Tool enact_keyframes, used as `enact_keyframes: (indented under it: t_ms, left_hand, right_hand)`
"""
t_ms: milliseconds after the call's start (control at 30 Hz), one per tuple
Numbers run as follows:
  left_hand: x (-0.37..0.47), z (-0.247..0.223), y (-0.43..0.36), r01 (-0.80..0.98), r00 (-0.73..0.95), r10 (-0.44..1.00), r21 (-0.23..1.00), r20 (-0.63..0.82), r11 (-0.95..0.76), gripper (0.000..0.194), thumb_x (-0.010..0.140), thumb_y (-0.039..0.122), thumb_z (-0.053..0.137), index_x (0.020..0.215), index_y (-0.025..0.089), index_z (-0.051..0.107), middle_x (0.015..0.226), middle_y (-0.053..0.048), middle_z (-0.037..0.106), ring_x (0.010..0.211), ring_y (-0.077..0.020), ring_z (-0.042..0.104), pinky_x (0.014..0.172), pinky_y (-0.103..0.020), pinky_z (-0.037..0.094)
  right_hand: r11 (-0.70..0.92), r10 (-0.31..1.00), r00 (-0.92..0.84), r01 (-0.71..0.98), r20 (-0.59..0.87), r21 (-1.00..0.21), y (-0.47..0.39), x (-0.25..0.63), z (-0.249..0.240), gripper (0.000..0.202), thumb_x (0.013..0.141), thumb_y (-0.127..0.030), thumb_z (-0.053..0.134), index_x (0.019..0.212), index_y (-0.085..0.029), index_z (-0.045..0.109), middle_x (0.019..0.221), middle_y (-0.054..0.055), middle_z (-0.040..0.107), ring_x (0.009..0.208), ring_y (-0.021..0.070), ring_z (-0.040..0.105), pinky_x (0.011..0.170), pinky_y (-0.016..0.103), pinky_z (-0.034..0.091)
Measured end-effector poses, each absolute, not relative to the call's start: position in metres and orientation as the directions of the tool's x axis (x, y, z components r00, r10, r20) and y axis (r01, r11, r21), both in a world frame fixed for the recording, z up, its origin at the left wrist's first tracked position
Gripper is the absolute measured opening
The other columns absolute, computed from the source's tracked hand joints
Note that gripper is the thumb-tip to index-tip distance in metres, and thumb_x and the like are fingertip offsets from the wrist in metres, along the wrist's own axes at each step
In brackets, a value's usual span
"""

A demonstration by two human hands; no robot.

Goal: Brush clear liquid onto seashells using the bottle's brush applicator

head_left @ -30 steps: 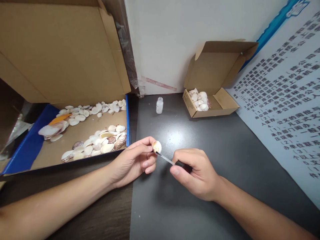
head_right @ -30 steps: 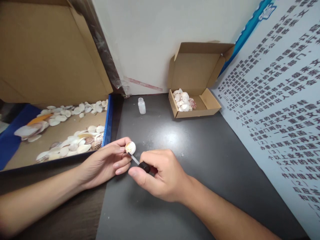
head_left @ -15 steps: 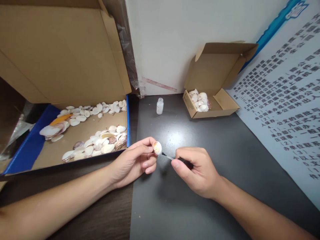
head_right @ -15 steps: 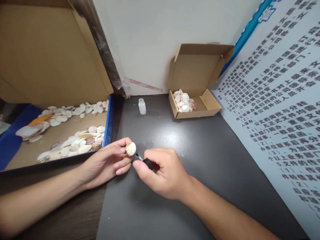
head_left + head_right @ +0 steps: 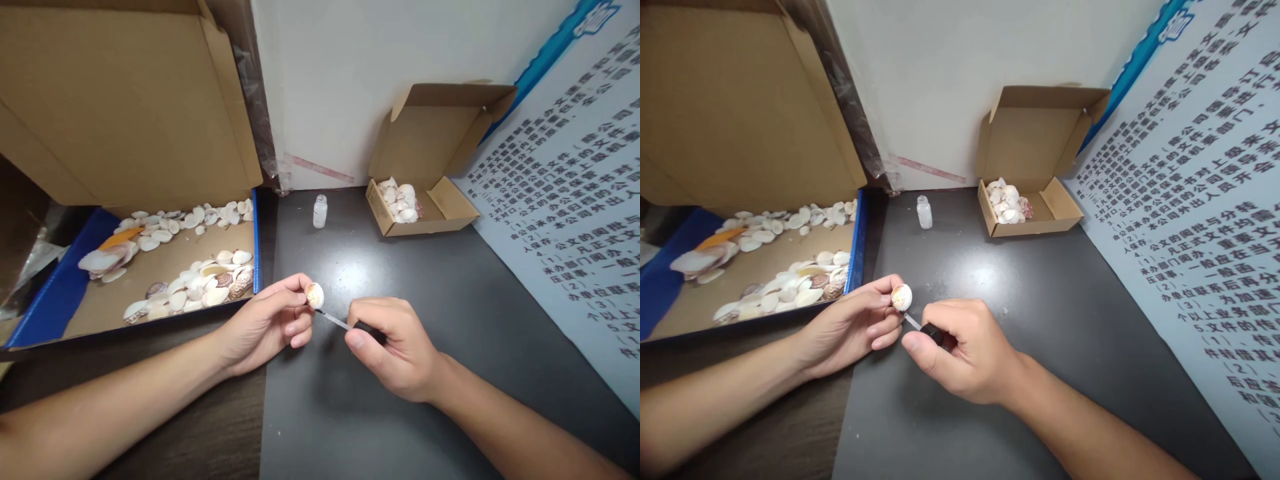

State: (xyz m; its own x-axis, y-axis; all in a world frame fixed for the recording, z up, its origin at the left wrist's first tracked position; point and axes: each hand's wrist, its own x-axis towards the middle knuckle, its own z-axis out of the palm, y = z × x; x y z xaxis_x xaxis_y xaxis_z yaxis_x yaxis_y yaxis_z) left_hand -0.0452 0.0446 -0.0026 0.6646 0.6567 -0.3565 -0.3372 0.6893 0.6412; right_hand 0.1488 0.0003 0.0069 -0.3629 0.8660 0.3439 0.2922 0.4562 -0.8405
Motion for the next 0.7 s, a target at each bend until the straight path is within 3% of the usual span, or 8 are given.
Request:
enact_keyframes:
  t_ms: [400, 700]
  left_hand:
    - [-0.0445, -0.0023, 0.0438, -0.307, 0.672, 0.655, 0.674, -0.346, 0.672, 0.005, 0.084, 0.015, 0.058, 0.079, 0.016, 0.056, 0.069, 0.003, 0.047, 0.048, -0.0045, 0.037, 0.048, -0.019, 0.039]
    - [-0.0452, -0.0027, 0.0438, -0.323, 0.664, 0.665, 0.669, -0.344, 0.669, 0.005, 0.083, 0.012, 0.058, 0.079, 0.015, 0.058, 0.076, 0.001, 0.053, 0.048, -0.0039, 0.039, 0.048, -0.019, 0.040]
  right_hand:
    - [0.466, 0.864, -0.350, 0.289, 0.361, -0.836, -0.0004, 0.1485, 0.0076, 0.035, 0.092, -0.028, 0.049, 0.060, -0.020, 0.038, 0.052, -0.006, 0.035, 0.047, 0.0073, 0.033, 0.047, 0.021, 0.027]
    - [0.430, 0.898, -0.281, 0.393, 0.339, -0.813, -0.0003, 0.1481, 0.0086, 0.041, 0.092, -0.027, 0.048, 0.058, -0.021, 0.028, 0.051, -0.007, 0.028, 0.045, 0.0074, 0.028, 0.045, 0.022, 0.024]
